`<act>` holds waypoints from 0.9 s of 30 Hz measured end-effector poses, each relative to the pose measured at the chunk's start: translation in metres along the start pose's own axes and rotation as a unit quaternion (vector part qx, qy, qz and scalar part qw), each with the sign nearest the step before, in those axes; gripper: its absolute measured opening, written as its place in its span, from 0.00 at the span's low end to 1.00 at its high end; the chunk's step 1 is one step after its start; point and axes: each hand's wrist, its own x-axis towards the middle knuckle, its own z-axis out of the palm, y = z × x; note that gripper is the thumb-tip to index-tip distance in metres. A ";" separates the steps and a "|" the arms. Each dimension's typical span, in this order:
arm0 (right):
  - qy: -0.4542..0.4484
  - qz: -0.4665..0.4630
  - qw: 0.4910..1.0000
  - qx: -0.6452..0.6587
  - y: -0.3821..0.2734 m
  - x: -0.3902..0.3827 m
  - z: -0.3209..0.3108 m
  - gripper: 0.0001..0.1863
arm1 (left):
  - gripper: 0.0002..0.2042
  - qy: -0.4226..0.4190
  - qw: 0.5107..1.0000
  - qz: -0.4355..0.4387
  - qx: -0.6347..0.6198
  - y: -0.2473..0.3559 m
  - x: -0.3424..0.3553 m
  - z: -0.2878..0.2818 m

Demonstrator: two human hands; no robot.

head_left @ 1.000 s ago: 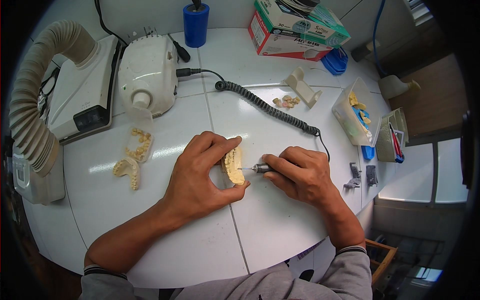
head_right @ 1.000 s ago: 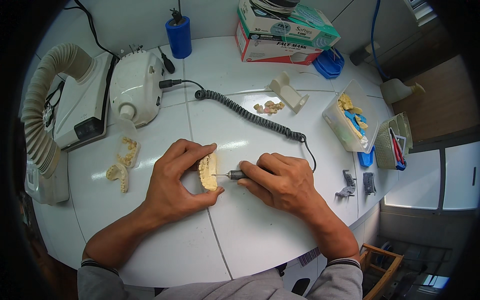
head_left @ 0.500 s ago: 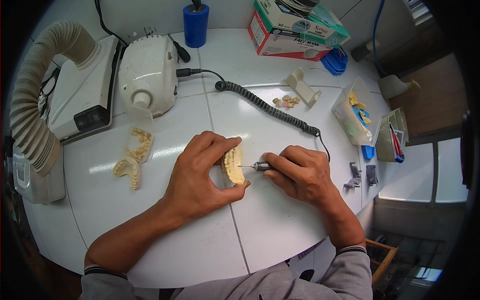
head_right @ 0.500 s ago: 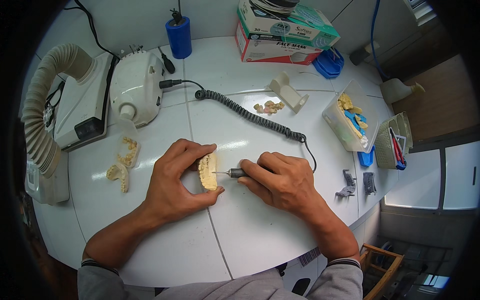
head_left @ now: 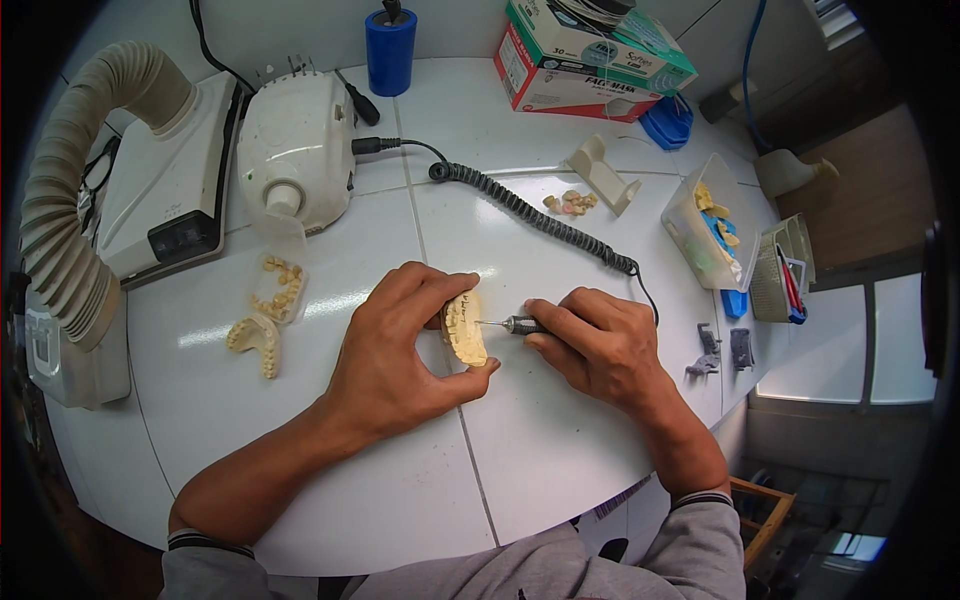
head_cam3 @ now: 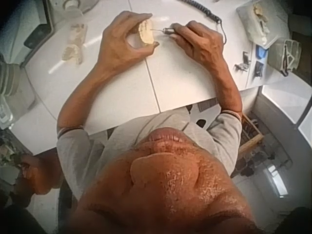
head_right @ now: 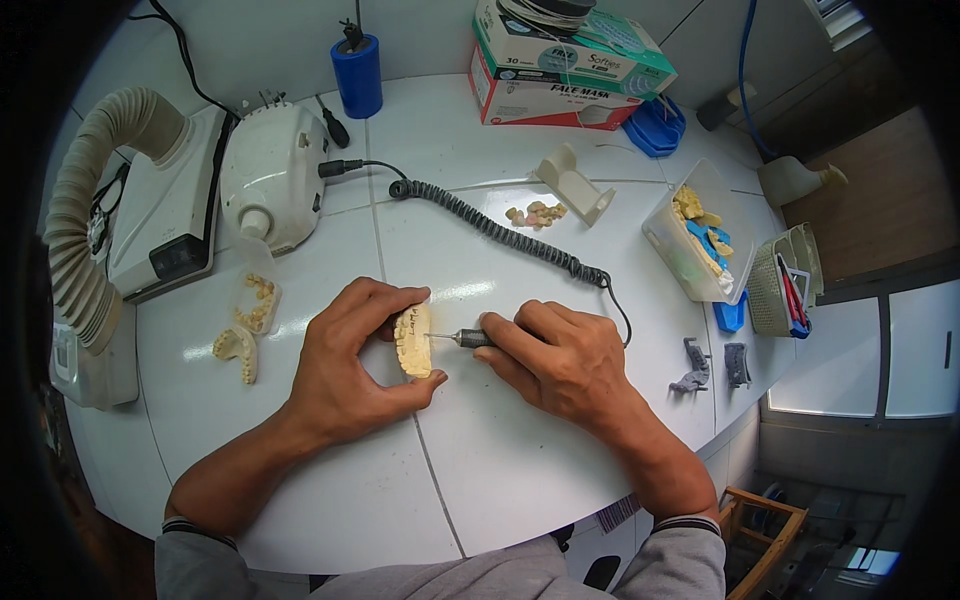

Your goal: The recorder uses a dental handpiece to refine and trim a stone dental model on a laboratory workbench.

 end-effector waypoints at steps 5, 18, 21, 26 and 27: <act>-0.004 -0.001 1.000 0.019 0.001 -0.001 0.000 0.14 | 0.36 -0.001 1.000 0.002 -0.003 0.000 0.001 0.000; -0.006 -0.007 1.000 0.027 0.003 -0.002 0.000 0.15 | 0.36 -0.006 1.000 0.001 -0.003 0.000 0.001 -0.001; 0.001 -0.022 0.998 0.053 0.005 -0.003 0.000 0.16 | 0.35 -0.005 1.000 0.004 -0.002 0.001 0.001 -0.002; -0.001 -0.021 0.999 0.048 0.004 -0.002 0.000 0.16 | 0.35 -0.002 1.000 0.005 -0.002 0.001 0.001 -0.002; -0.001 -0.021 0.999 0.048 0.005 -0.002 0.000 0.16 | 0.35 -0.005 1.000 0.003 0.002 0.001 0.001 -0.002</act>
